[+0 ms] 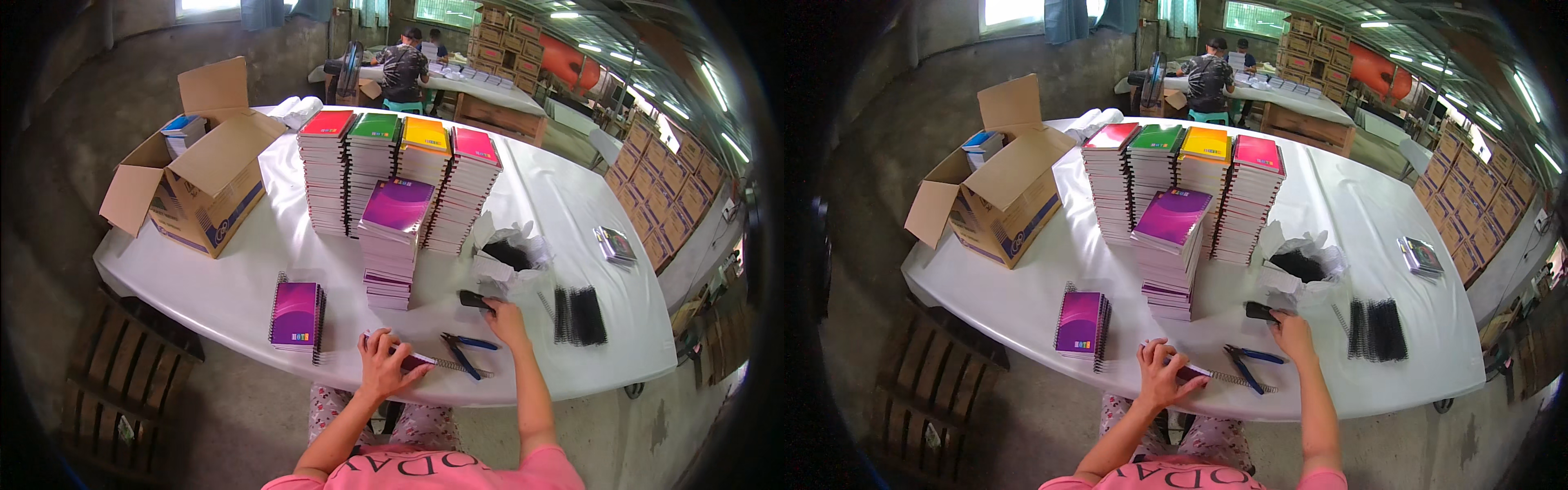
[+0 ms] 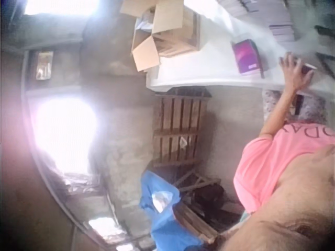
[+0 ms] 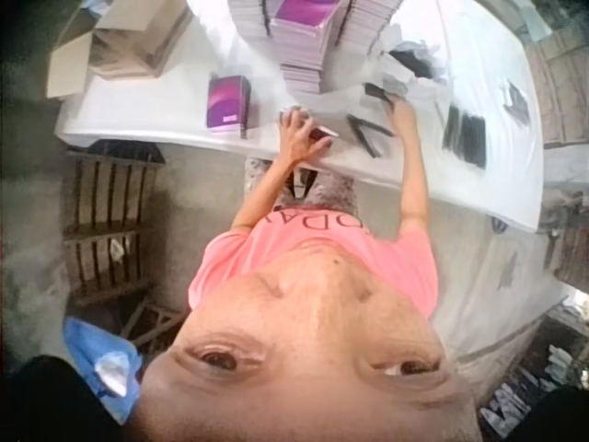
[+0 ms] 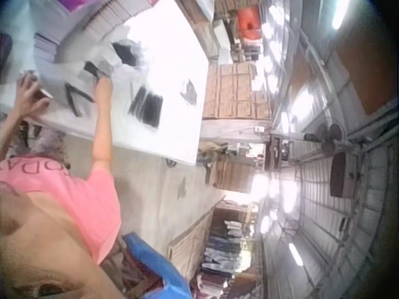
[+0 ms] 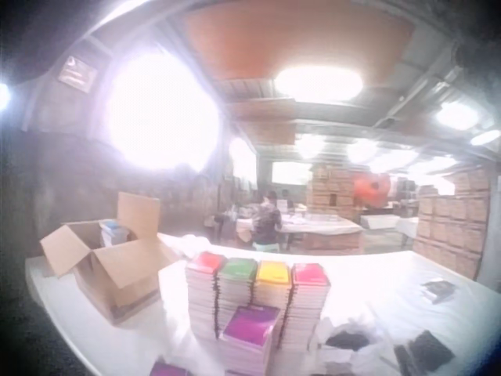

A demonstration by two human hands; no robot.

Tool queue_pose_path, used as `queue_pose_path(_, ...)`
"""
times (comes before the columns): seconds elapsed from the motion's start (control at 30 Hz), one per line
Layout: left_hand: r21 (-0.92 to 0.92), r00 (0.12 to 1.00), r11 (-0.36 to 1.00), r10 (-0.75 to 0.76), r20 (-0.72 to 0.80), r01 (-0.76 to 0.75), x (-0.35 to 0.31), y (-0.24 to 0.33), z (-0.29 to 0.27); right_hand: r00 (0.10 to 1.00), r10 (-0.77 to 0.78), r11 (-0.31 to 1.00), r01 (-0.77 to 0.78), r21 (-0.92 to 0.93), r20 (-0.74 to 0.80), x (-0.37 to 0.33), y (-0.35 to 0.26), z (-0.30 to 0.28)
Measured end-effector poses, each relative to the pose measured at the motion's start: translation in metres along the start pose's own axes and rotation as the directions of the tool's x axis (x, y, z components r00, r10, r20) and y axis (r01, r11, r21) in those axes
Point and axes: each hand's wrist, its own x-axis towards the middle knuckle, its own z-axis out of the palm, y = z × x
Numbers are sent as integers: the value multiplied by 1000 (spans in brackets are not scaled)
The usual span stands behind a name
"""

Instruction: The person assembles spiral notebooks by inserting wire coils into pre-punched holes in paper stacks and covers, then uses pliers to bend and secure the wire ends.

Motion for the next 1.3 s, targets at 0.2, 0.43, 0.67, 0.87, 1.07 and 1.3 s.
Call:
queue_pose_path(0.2,-70,999,997,-15,30,17,-2,-2,-1,886,-464,115,72,991,-10,-31,-37,12)
queue_pose_path(0.43,-59,999,998,13,40,-11,0,-4,-3,758,-643,279,98,955,110,-33,-59,21)
queue_pose_path(0.67,-45,999,999,23,26,-22,0,-8,-1,694,-719,98,151,984,-35,-35,-71,7)
queue_pose_path(0.87,-164,998,985,-62,-15,59,8,-10,-8,800,-599,321,220,921,18,-37,-69,15)
queue_pose_path(1.07,-267,991,954,-135,18,135,10,-10,-4,848,-493,-214,96,972,-192,-39,-76,27)
queue_pose_path(1.3,-387,974,894,-192,123,226,13,-19,9,883,-470,84,56,995,-10,-32,-63,35)
